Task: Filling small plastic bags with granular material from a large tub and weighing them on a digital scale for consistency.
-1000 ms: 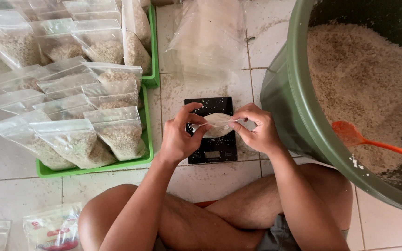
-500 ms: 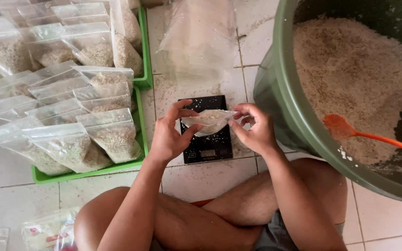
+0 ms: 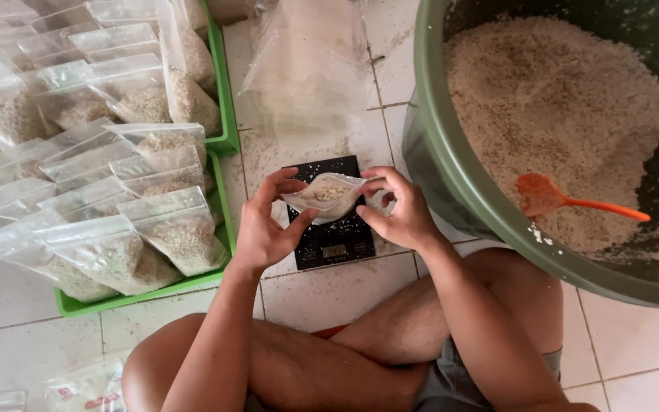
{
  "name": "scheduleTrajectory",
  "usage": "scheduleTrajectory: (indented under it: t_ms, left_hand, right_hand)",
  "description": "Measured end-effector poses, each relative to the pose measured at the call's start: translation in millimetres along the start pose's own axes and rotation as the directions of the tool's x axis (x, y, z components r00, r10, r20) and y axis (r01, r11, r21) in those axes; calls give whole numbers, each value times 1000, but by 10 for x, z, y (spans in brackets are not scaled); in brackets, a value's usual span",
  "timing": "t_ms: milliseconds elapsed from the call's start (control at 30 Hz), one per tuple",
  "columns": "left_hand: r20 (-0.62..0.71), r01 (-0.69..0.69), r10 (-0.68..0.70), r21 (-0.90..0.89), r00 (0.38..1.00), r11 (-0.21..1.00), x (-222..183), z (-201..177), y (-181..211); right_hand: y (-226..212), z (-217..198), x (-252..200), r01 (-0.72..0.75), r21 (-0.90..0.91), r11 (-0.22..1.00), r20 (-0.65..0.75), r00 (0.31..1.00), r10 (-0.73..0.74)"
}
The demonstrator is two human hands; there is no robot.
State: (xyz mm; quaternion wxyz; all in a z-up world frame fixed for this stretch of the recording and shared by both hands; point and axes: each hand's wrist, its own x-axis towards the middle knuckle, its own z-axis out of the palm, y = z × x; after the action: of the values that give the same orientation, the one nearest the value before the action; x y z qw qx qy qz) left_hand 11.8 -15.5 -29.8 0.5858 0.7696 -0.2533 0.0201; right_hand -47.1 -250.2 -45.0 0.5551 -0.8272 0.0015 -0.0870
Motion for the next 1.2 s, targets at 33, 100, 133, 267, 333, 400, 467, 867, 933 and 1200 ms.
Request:
scheduleTrajectory:
  t_ms: [33, 100, 133, 267, 333, 400, 467, 867, 933, 1200]
  left_hand:
    - [6, -2, 2, 0, 1000, 1000, -11, 4, -16]
    - [1, -10, 10, 24, 1000, 1000, -29, 4, -47]
    - [6, -13, 12, 26, 1000, 1000, -31, 1, -32]
    - [-76, -126, 141, 167, 987, 978, -30, 16, 158]
    - [-93, -193, 220, 235, 971, 953, -10, 61, 295]
    - [-24, -303, 344, 417, 939, 857, -1, 131, 405]
    - [-6, -323, 362, 438, 932, 839, -7, 179, 345]
    - [-47, -58, 65, 132, 997, 990, -36, -300, 86]
    - [-41, 4, -1, 84, 999, 996, -47, -365, 99]
    - [-33, -8, 11, 79, 999, 997, -27, -363, 63]
  right_hand:
    - [5, -1, -7, -2, 1, 1000, -6, 1000, 2]
    - [14, 1, -13, 28, -2, 1000, 4, 1000, -28]
    - [21, 3, -8, 27, 1, 1000, -1, 1000, -27]
    - [42, 41, 1, 126, -55, 990, -11, 992, -127]
    - [25, 64, 5, 149, -67, 987, -31, 988, -151]
    - [-10, 91, -12, 161, -51, 986, -33, 986, -163]
    - [-19, 110, -23, 176, -49, 983, -44, 983, -178]
    - [-218, 145, -41, 116, -134, 984, 255, 964, -79]
    - [-249, 180, -48, 109, -159, 981, 303, 951, -57]
    - [-47, 336, -87, 405, -160, 900, 159, 911, -381]
